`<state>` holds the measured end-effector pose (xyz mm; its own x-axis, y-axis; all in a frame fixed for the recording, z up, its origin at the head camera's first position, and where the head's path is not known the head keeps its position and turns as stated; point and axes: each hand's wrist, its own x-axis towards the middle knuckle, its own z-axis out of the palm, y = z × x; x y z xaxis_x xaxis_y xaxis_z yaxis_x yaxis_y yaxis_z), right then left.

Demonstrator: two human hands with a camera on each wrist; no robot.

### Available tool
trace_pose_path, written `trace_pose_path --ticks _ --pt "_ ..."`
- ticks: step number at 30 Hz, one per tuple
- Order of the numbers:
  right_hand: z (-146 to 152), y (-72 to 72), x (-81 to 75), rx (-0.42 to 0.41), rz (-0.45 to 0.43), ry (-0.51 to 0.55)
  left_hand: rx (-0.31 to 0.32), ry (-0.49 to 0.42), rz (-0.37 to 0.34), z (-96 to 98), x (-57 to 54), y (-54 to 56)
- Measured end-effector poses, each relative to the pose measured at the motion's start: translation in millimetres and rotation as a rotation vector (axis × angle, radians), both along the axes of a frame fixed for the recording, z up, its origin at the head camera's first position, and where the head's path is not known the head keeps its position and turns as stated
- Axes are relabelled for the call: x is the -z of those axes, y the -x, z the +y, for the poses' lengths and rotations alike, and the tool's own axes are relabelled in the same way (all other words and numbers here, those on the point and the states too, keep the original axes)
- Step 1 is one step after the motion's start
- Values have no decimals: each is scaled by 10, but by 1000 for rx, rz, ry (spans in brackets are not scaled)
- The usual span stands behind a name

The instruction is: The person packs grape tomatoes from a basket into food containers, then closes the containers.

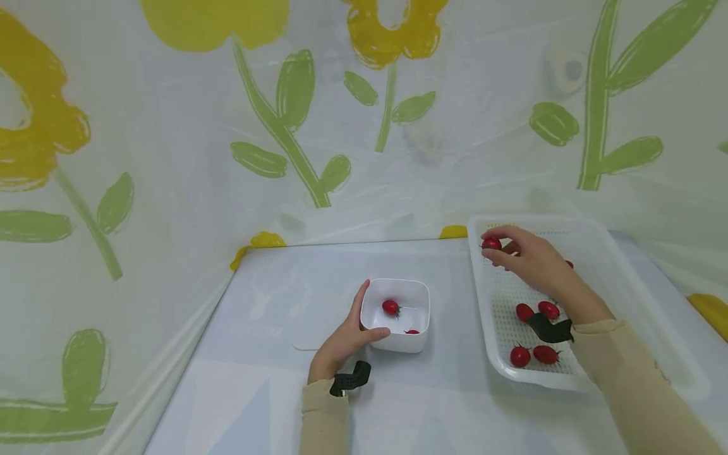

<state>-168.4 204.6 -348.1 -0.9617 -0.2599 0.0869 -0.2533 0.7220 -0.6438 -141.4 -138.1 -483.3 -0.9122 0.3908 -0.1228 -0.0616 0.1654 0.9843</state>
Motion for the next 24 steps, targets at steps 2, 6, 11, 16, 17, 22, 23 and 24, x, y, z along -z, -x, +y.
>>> trace_pose_path --ticks 2,6,11,16,17,22,23,24 --pt "-38 -56 -41 -5 12 25 0 5 2 -1 4 2" --pt "-120 -182 -84 2 -2 85 2 12 1 3 1 6" --pt "-231 -327 -73 12 -36 201 15 10 -2 24 -95 -24" --pt "-317 -451 -52 35 -2 282 33 5 -9 55 -251 -94" --pt "-336 -472 -48 45 5 294 32 3 -7 54 -262 -101" --pt "-444 -568 -15 82 13 370 23 -9 -12 30 -191 -75" --pt "-464 -584 -8 82 19 383 21 -7 -9 27 -158 -62" --pt "-482 -599 1 82 23 397 19 -2 -8 25 -125 -48"
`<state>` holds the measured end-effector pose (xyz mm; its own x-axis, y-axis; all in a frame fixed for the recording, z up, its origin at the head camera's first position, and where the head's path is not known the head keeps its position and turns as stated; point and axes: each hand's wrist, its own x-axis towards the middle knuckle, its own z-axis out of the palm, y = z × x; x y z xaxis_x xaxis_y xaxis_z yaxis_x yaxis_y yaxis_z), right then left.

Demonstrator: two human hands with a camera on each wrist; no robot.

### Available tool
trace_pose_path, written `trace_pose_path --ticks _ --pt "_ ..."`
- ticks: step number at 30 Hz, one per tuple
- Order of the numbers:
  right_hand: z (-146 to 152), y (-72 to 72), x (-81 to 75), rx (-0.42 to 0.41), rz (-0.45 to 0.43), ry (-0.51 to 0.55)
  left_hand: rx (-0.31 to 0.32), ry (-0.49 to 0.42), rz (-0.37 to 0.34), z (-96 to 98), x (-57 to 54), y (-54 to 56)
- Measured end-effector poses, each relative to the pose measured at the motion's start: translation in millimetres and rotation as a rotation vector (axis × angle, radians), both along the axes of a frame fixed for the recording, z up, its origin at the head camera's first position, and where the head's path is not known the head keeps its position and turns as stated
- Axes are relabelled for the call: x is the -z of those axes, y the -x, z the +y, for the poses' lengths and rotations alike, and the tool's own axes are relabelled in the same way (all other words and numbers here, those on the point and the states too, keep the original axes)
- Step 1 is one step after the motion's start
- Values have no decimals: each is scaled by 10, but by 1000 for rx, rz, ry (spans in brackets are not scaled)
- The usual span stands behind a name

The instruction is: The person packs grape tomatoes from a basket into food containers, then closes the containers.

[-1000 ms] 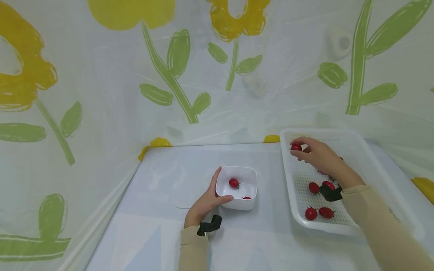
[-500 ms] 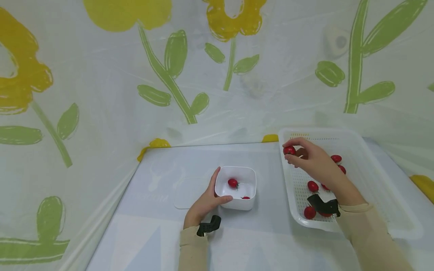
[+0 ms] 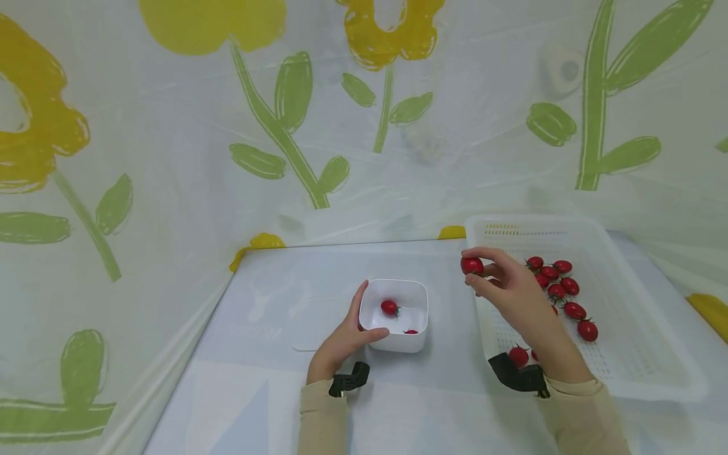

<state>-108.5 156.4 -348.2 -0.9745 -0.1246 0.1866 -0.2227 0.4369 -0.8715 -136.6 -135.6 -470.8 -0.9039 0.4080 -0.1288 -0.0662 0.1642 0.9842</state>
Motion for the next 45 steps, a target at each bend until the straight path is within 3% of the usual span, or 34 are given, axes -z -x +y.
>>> trace_pose_path --ticks 3,7,13,18,22,29,37,45 --pt "-42 -40 25 9 17 24 -11 9 15 -5 90 35" --pt "-60 -88 72 27 16 74 -17 -5 31 7 124 45" --pt "-82 -155 187 30 -11 210 13 -20 0 50 3 -40" --pt "-131 -135 303 75 -3 248 15 8 9 66 -90 -89" --pt "-152 -87 365 95 -11 260 11 8 6 64 -89 -87" --pt "-242 -109 259 93 -34 289 -20 17 24 36 134 19" --pt "-367 -54 342 104 -10 194 -19 25 42 -3 127 33" --pt "-598 -12 481 82 134 33 -22 49 31 -6 96 34"
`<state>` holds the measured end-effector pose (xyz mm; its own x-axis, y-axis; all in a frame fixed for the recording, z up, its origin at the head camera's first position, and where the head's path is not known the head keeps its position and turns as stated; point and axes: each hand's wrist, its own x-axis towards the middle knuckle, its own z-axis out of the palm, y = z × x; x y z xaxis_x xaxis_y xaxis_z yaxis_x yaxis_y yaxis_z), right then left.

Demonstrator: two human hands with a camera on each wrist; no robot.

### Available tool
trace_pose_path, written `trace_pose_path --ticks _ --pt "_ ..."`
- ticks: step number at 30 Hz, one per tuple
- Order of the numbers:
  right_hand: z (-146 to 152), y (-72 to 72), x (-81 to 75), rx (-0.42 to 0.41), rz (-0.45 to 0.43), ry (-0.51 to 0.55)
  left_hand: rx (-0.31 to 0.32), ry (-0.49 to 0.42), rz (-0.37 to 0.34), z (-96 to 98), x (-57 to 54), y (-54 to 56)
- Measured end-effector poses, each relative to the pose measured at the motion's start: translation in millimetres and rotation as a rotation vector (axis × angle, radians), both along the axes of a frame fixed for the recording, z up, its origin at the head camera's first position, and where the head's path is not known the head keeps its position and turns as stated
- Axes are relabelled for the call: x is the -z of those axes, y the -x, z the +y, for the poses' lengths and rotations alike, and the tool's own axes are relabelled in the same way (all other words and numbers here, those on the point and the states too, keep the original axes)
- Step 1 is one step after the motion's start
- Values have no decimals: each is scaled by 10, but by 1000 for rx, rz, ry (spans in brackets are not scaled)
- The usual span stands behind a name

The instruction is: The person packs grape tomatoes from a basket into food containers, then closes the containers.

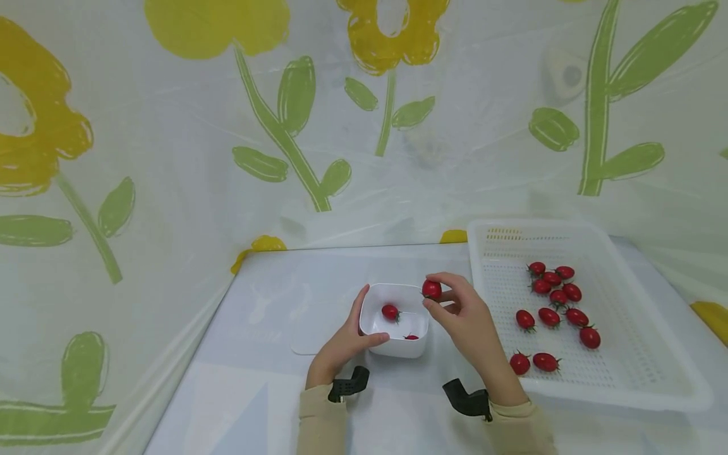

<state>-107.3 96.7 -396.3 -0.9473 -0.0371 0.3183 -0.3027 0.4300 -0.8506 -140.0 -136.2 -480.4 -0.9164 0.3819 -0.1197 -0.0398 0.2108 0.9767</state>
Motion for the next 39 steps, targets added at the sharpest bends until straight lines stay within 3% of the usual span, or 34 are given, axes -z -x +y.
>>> trace_pose_path --ticks 9,19,28,39 --pt "-162 33 162 -53 42 -67 -3 3 -8 12 5 13" --pt "-247 70 294 11 13 -204 -6 1 6 2 16 17" --pt "-326 96 410 63 -68 -290 10 -9 -17 -11 26 28" --pt "-311 137 517 77 -75 -340 42 -6 -48 23 -241 -74"
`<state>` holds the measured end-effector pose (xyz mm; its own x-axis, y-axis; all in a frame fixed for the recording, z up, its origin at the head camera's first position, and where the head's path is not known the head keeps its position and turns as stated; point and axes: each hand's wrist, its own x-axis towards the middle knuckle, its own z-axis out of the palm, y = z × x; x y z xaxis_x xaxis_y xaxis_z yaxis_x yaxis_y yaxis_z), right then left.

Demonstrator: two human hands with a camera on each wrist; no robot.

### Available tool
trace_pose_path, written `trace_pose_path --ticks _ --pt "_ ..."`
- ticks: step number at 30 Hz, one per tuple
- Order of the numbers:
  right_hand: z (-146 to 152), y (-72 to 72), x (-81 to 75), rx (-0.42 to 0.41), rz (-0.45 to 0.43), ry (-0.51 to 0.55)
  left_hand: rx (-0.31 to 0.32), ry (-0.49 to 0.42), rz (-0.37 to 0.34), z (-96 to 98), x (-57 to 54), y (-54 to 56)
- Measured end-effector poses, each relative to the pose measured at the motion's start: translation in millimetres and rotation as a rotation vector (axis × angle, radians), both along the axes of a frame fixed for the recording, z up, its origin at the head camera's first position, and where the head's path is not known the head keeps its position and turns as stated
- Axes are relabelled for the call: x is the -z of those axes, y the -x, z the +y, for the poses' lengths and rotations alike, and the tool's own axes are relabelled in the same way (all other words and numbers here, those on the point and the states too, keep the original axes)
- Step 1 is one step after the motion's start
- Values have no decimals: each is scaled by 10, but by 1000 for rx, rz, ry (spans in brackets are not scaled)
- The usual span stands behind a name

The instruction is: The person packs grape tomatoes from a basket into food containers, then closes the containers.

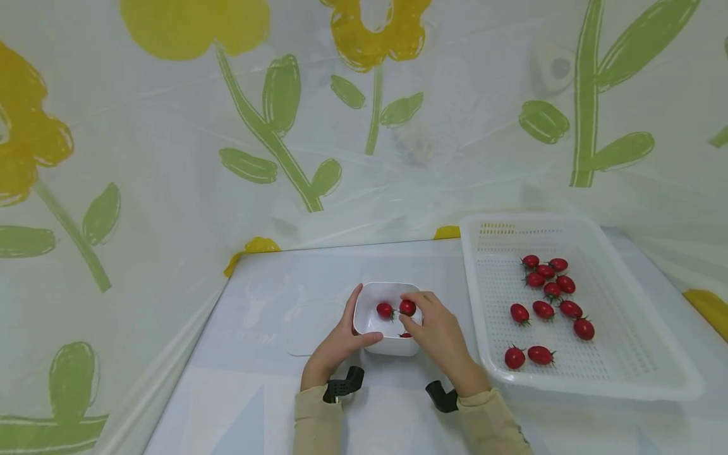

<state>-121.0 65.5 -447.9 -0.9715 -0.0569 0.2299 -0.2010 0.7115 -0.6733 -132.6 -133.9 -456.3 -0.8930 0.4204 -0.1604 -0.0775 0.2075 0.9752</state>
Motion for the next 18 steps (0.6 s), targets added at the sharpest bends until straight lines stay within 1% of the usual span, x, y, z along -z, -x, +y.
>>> trace_pose_path --ticks 3,11,18 --pt "-9 5 18 1 17 -23 -1 -1 4 3 -17 -5" --pt "-14 10 60 7 70 -57 0 -18 5 4 5 -5" --pt "-6 11 66 7 101 -41 -3 -17 17 6 22 1"
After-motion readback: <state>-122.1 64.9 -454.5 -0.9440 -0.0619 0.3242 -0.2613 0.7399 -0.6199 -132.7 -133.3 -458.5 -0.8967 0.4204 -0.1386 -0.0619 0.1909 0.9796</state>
